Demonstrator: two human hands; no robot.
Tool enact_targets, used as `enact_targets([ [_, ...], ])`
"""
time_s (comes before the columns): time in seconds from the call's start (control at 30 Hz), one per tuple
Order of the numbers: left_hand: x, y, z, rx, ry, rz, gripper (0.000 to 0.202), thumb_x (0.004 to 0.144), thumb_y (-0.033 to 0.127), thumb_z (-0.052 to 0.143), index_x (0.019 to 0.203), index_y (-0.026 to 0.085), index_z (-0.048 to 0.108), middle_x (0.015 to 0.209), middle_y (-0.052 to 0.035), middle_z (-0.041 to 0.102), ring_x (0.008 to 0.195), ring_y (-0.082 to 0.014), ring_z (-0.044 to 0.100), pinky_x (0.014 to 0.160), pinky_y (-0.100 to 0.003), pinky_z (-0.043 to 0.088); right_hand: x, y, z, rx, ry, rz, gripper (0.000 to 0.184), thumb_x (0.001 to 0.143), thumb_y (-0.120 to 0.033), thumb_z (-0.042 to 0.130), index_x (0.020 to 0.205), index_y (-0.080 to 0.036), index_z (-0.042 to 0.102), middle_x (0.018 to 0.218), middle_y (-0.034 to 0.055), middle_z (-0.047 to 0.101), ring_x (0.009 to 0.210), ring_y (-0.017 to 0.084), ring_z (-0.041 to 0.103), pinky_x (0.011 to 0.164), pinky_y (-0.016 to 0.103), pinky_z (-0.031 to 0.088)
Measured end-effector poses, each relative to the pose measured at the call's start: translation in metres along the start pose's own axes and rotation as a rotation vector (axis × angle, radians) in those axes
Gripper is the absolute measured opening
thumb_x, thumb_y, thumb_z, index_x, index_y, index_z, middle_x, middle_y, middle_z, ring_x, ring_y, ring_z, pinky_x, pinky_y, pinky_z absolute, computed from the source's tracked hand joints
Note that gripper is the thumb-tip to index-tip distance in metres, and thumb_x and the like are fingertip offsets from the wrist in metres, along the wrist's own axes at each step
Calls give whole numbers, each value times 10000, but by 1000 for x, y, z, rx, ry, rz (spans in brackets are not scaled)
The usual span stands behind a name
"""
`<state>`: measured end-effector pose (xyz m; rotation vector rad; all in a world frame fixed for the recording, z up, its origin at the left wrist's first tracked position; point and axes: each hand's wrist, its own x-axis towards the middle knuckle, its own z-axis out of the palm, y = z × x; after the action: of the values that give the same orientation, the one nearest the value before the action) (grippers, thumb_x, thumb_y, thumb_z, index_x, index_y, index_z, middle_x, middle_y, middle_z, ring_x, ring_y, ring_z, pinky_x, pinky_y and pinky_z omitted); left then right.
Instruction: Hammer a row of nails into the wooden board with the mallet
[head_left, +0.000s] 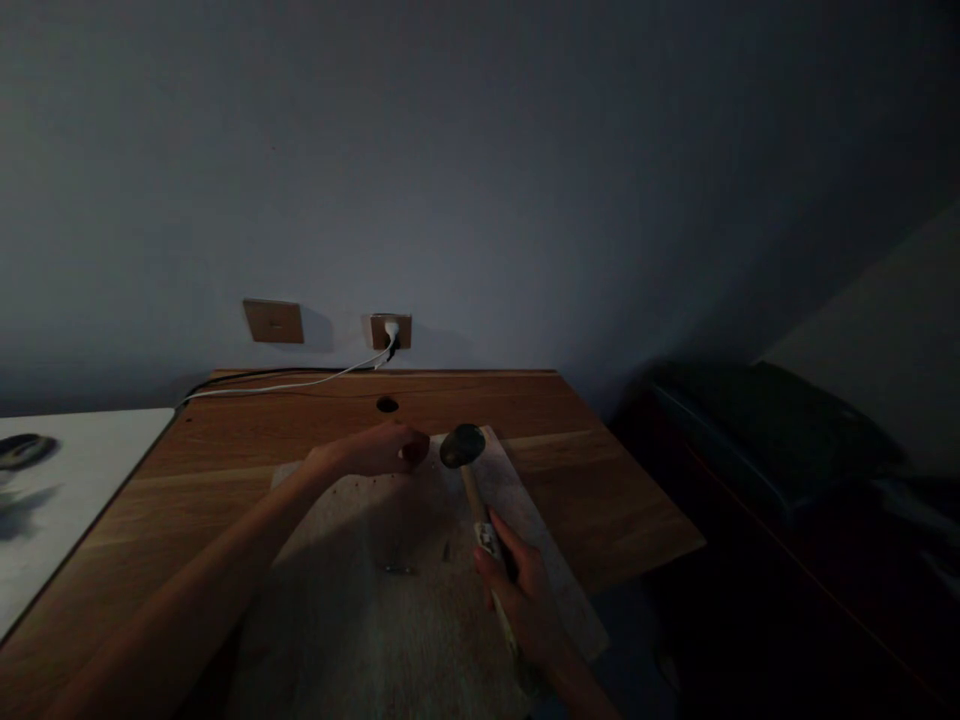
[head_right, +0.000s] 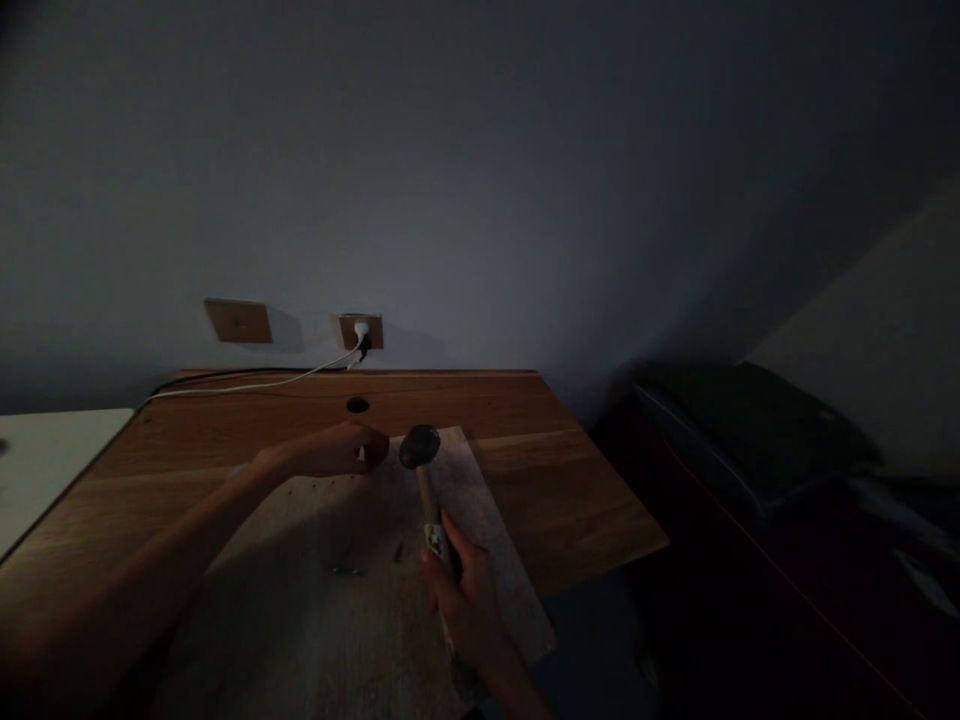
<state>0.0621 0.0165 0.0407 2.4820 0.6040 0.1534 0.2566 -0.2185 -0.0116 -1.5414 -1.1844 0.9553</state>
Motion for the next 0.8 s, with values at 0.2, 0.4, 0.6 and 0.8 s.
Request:
enact_targets([
  [0.2,0,0,1,-17,-18,-62,180,674,82,571,796,186,652,811,-10,704,732,-167,632,662,-239,442,0,-5,-1,6,-22,-15,676,928,-559,587,1422,-98,567,587,-64,454,484,112,434,468,238,391],
  [0.4,0,0,2,-4,-35,-52,174,650,97,553,772,189,638,786,0,693,698,-160,614,634,-240,422,0,0,-3,-32,-36,-2,654,936,-532,587,1432,-107,566,592,-53,483,497,120,462,480,244,413],
  [0.6,0,-5,4,-21,-16,-72,159,645,147,585,775,187,666,769,10,686,703,-158,609,635,-241,406,0,-1,0,-25,-71,-15,638,905,-527,624,1412,-140,604,661,-29,520,523,120,485,483,240,433],
  [0.8,0,-5,5,-50,-21,-115,133,654,164,591,761,178,669,710,16,669,669,-157,605,603,-243,383,1,-9,8,41,-134,-10,632,919,-518,614,1439,-162,577,675,-32,536,503,106,470,465,220,428],
])
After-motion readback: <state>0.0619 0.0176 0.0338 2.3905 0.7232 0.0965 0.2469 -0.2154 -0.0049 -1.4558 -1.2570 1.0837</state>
